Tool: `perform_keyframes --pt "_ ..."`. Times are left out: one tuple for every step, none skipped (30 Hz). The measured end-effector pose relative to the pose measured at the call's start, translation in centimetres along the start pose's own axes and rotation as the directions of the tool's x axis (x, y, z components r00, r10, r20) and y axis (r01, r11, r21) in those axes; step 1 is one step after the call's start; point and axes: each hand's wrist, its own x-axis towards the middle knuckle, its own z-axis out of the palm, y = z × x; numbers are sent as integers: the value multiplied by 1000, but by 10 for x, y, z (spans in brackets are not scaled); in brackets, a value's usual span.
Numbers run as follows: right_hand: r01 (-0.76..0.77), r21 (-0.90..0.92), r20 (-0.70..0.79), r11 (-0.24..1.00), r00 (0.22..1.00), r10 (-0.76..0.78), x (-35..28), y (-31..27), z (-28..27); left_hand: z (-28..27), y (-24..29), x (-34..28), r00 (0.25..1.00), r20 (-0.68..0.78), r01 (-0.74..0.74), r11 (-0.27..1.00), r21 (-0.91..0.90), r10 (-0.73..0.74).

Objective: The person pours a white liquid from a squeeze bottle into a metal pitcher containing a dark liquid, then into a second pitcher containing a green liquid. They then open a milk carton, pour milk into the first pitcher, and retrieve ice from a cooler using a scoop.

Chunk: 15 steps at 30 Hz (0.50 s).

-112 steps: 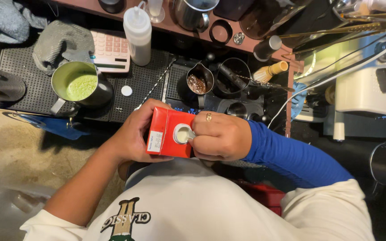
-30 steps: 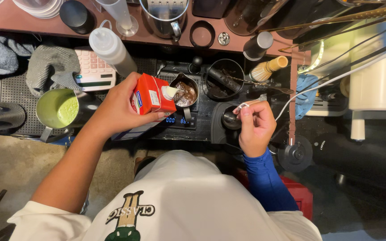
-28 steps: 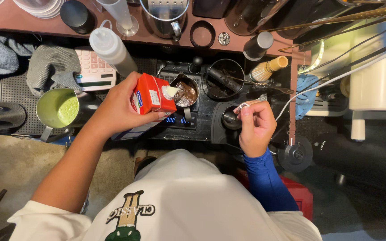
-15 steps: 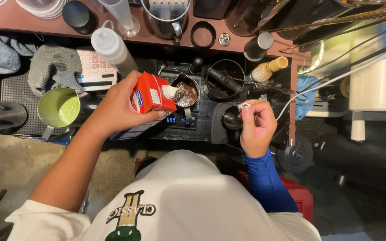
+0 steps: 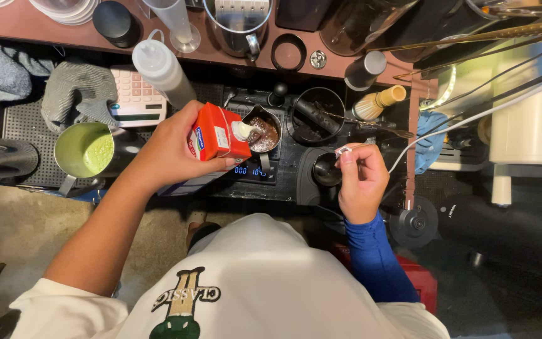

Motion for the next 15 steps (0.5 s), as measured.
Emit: perform_keyframes --pt "-2 4 -2 1000 1000 2 -1 0 0 0 -1 -1 999 -31 -39 999 -8 39" --pt "-7 3 -2 1000 1000 7 0 0 0 1 -2 -2 995 -64 -79 997 -14 78" --pt "-12 1 -3 1000 1000 12 1 1 1 1 -4 -3 988 -98 -120 993 -19 117" --pt "-21 0 -1 1000 1000 21 1 1 1 1 -6 -5 986 -116 -129 990 -49 123" --pt "-16 0 7 1000 1000 16 1 1 1 1 -9 -7 983 -134 -139 987 -79 128" --pt "-9 2 17 1000 1000 9 2 0 2 1 -11 -9 979 -155 -150 983 -107 133" --pt "-3 4 27 1000 1000 2 2 0 3 2 -12 -12 968 -187 -197 966 -166 166" --pt "21 -12 39 1000 999 -20 4 -1 5 3 -13 -15 954 -226 -245 944 -220 195" --pt "44 -29 50 999 998 -43 6 -2 7 2 -13 -20 938 -266 -294 917 -270 223" --pt "72 -39 68 997 995 -69 8 -3 11 0 -11 -27 917 -315 -334 902 -272 244" --pt "84 -61 68 995 994 -80 9 -6 14 -3 -9 -35 893 -364 -374 887 -272 265" --pt "98 -76 77 992 993 -92 11 -8 18 -8 -5 -44 864 -418 -411 873 -261 281" --pt "112 -90 86 990 991 -105 13 -10 22 -18 -1 -53 844 -452 -431 868 -249 289" --pt "112 -78 98 991 990 -104 16 -12 27 -31 4 -65 821 -489 -448 863 -233 294" --pt "112 -66 110 992 988 -104 18 -15 32 -43 10 -77 797 -525 -464 859 -215 300"
